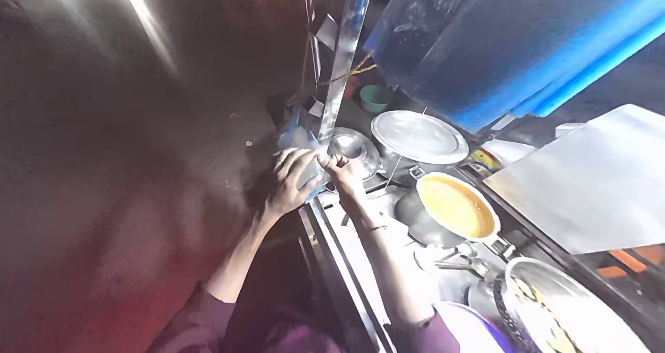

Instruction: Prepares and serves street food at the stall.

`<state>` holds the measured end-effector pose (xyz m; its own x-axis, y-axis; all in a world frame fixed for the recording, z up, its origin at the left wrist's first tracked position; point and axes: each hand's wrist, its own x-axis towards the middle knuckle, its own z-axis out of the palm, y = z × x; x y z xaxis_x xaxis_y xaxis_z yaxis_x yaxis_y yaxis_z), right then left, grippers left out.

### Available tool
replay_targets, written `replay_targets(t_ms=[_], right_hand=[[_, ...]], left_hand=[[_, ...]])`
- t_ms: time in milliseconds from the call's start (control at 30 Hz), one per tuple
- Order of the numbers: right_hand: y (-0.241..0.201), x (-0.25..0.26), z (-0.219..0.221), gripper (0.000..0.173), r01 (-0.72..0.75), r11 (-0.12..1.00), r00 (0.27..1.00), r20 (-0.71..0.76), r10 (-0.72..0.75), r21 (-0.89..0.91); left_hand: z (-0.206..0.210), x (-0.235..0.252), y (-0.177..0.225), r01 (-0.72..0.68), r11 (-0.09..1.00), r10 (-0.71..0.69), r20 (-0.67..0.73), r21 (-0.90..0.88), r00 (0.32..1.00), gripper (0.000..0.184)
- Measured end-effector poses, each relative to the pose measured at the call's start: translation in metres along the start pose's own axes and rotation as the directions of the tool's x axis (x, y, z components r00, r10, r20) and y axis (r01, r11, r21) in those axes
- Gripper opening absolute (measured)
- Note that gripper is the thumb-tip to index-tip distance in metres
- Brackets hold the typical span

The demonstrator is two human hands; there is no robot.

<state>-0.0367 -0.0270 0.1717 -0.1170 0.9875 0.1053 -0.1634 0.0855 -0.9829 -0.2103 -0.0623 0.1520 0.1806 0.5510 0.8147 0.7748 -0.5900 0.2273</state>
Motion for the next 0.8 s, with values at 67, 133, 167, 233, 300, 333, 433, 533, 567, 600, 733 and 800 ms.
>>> replay_targets(t_ms=[67, 133, 167, 233, 300, 333, 433, 533, 567, 600, 733, 800], right_hand=[[0.004, 0.001, 0.000, 0.031, 0.024, 0.998, 0.998, 0.053, -0.027, 0.061], [0.006, -0.001, -0.004, 0.029, 0.053, 0.990, 0.996, 0.064, -0.062, 0.134], [0.007, -0.001, -0.006, 0.029, 0.064, 0.981, 0.996, 0.049, -0.074, 0.182], [0.010, -0.005, -0.010, 0.032, 0.051, 0.956, 0.998, 0.021, -0.059, 0.289], [0.013, -0.008, -0.013, 0.032, 0.020, 0.928, 1.000, 0.010, -0.026, 0.372], [0.015, -0.009, -0.016, 0.030, 0.026, 0.916, 1.000, -0.002, -0.027, 0.401], [0.013, -0.012, -0.034, 0.028, 0.083, 0.920, 0.997, -0.032, -0.077, 0.382], [0.009, -0.017, -0.047, 0.027, 0.105, 0.927, 0.994, -0.015, -0.107, 0.361], [0.001, -0.022, -0.053, 0.023, 0.129, 0.915, 0.991, -0.031, -0.127, 0.383], [-0.007, -0.030, -0.060, 0.019, 0.160, 0.895, 0.987, -0.066, -0.146, 0.416], [-0.025, -0.089, -0.122, 0.026, 0.308, 0.851, 0.949, -0.206, -0.240, 0.426], [-0.031, -0.122, -0.155, 0.021, 0.308, 0.918, 0.942, -0.218, -0.256, 0.251]], left_hand=[[0.005, 0.002, -0.003, -0.009, 0.999, 0.010, -0.018, 0.041, 1.000, 0.020], [0.007, 0.005, -0.006, 0.023, 0.995, -0.015, -0.087, 0.092, 0.996, 0.011], [0.007, 0.006, -0.007, 0.051, 0.993, -0.039, -0.115, 0.110, 0.993, 0.013], [0.007, 0.005, -0.006, 0.121, 0.983, -0.100, -0.153, 0.135, 0.983, 0.017], [0.007, 0.004, -0.004, 0.206, 0.968, -0.177, -0.191, 0.143, 0.965, 0.013], [0.005, 0.003, -0.005, 0.245, 0.961, -0.217, -0.200, 0.129, 0.956, 0.013], [0.002, 0.004, -0.013, 0.262, 0.953, -0.226, -0.216, 0.153, 0.950, 0.016], [0.004, 0.004, -0.021, 0.160, 0.924, -0.114, -0.150, 0.347, 0.982, 0.018], [0.003, 0.006, -0.024, 0.122, 0.910, -0.089, -0.101, 0.397, 0.991, 0.019], [0.001, 0.009, -0.026, 0.089, 0.900, -0.084, -0.032, 0.426, 0.996, 0.019], [-0.012, 0.016, -0.026, 0.088, 0.925, -0.207, 0.296, 0.369, 0.933, 0.016], [-0.016, 0.016, -0.030, -0.008, 0.939, -0.154, 0.444, 0.343, 0.882, 0.010]])
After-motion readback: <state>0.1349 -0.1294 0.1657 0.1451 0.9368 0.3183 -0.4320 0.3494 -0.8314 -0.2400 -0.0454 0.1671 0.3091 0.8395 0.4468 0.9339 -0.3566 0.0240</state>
